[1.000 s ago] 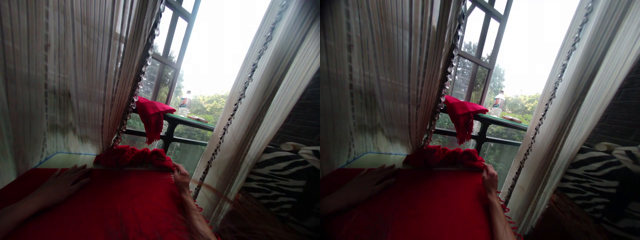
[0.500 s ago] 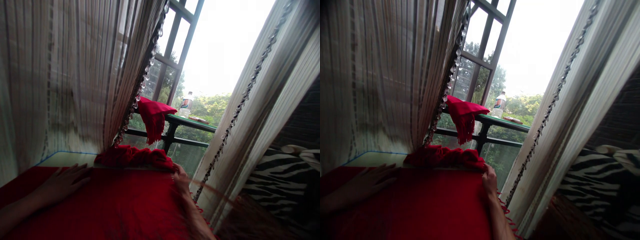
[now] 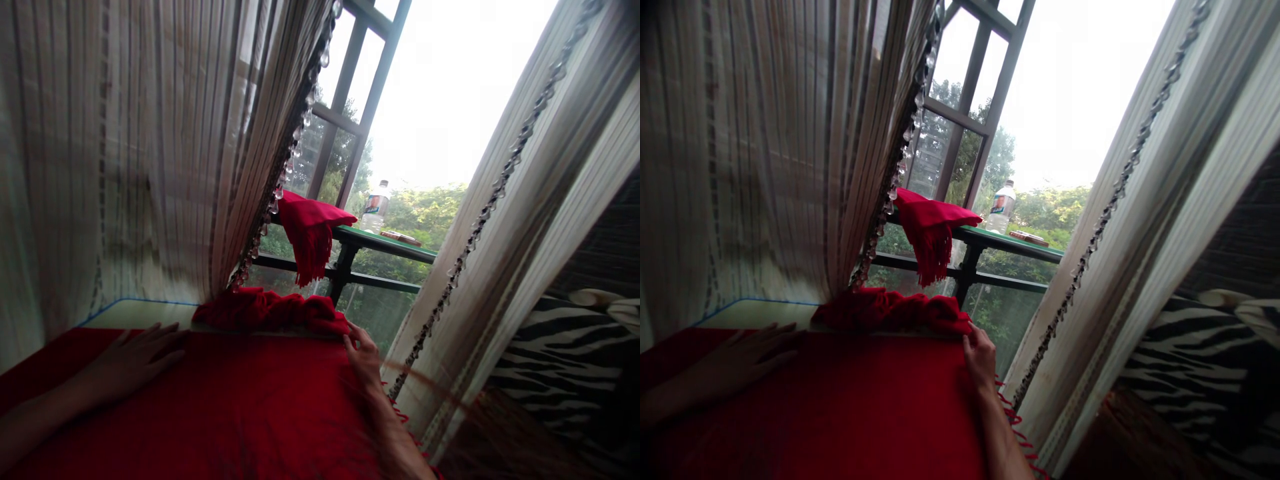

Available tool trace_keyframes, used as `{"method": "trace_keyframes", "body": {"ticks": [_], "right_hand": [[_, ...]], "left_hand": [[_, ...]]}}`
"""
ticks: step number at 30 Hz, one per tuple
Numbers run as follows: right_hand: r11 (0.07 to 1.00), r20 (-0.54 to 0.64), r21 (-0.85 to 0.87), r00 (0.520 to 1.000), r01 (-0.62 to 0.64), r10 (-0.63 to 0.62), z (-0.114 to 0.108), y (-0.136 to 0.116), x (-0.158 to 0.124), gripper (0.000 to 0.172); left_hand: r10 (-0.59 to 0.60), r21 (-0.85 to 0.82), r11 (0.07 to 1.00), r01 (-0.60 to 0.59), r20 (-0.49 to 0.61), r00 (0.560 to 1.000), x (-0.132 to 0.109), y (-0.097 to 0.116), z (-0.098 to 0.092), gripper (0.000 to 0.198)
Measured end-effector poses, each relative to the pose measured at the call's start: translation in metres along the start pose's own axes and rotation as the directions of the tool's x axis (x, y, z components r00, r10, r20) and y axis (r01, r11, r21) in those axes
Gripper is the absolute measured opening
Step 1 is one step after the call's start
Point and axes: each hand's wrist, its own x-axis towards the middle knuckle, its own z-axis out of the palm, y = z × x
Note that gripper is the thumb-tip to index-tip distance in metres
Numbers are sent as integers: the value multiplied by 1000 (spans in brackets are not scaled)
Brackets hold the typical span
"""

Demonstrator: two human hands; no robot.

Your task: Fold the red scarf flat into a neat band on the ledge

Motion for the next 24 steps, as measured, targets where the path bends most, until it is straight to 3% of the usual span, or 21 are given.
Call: {"method": "trace_keyframes", "body": {"ticks": [7,24], "right_hand": [[1000,-5,11,1000,10,-10,1,-5,0,41],[1000,-5,25,1000,14,-13,3,-8,-2,31]], "left_hand": [[-17,28,999,16,40,999,-3,7,-7,65],[1,-9,1000,-1,-1,1000,-6,7,-6,65]]}}
